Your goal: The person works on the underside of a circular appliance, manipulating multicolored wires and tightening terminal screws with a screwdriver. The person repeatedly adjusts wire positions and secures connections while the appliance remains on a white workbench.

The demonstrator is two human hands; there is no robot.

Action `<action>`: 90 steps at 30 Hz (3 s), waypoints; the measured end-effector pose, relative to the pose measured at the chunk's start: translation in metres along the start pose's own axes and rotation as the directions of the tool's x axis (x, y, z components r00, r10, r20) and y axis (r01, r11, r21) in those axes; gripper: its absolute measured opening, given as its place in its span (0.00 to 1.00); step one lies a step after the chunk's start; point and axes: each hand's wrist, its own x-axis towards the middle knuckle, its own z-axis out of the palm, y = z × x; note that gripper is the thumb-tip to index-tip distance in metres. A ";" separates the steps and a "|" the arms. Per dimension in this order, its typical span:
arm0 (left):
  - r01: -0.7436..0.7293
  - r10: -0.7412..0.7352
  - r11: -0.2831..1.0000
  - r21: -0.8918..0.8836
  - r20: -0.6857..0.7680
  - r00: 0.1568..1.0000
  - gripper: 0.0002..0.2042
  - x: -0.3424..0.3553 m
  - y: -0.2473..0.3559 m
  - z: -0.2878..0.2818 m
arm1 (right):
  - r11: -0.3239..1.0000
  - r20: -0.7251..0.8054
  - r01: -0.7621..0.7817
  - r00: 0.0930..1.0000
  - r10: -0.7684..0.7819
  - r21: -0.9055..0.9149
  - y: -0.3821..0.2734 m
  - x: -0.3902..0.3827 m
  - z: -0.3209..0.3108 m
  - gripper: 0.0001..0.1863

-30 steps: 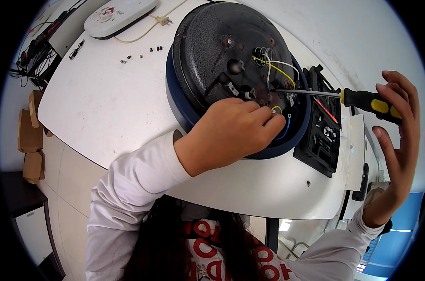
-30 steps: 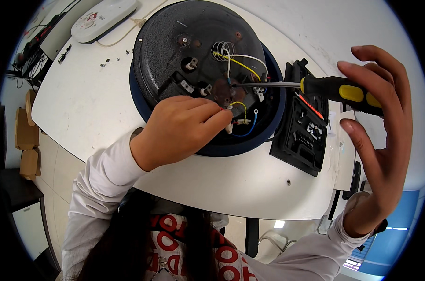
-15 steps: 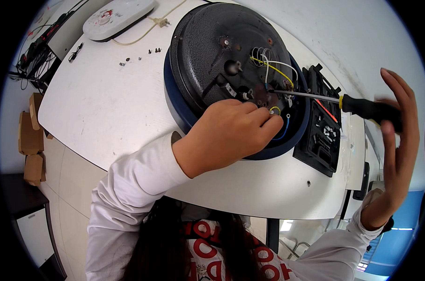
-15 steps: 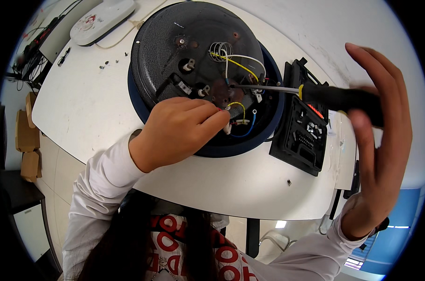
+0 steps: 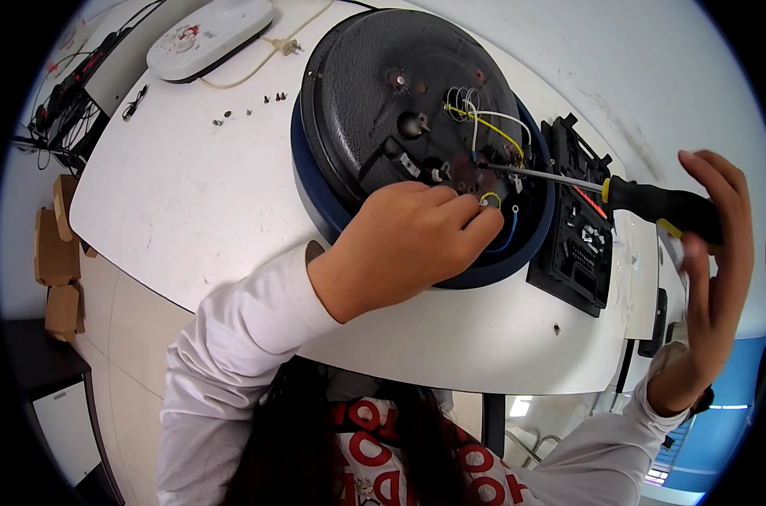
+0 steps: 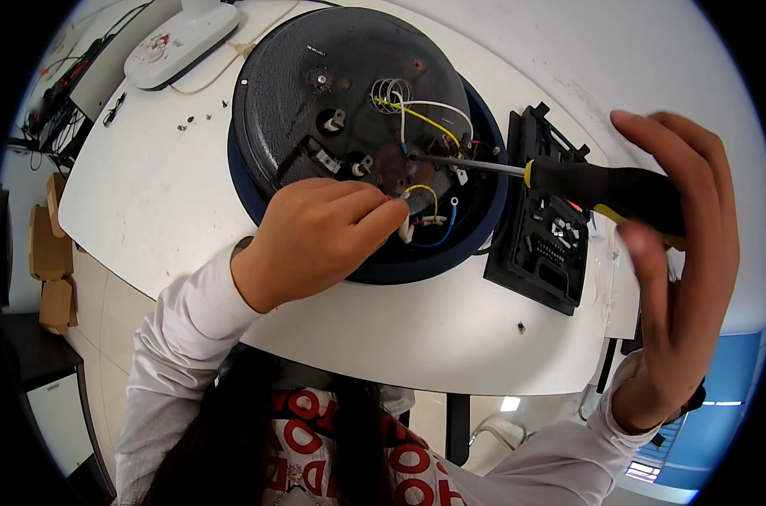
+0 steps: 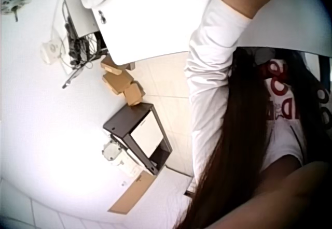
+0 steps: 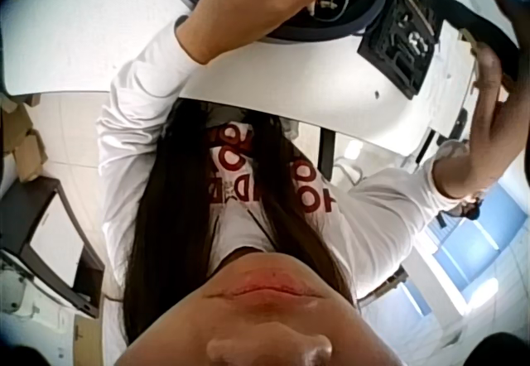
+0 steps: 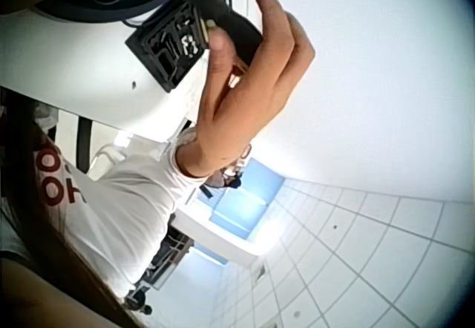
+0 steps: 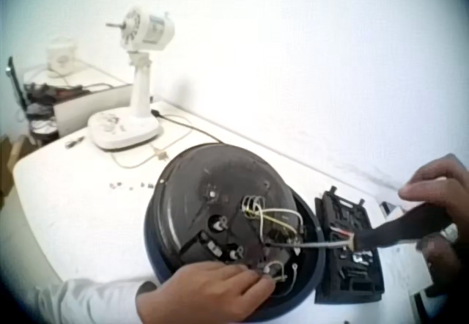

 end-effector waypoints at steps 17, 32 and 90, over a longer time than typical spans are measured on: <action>0.009 -0.009 1.000 -0.012 -0.009 1.000 0.07 0.001 0.001 -0.001 | 0.996 -0.091 0.057 0.995 -0.051 0.071 0.023 -0.009 0.010 0.30; 0.015 -0.015 1.000 0.003 -0.007 1.000 0.07 0.001 0.001 0.000 | 0.929 -0.226 0.184 0.968 -0.113 0.321 0.026 -0.006 0.030 0.35; 0.010 -0.011 1.000 0.014 0.020 1.000 0.08 -0.001 0.001 -0.001 | 0.946 -0.179 0.228 0.965 -0.189 0.229 0.028 0.003 0.021 0.38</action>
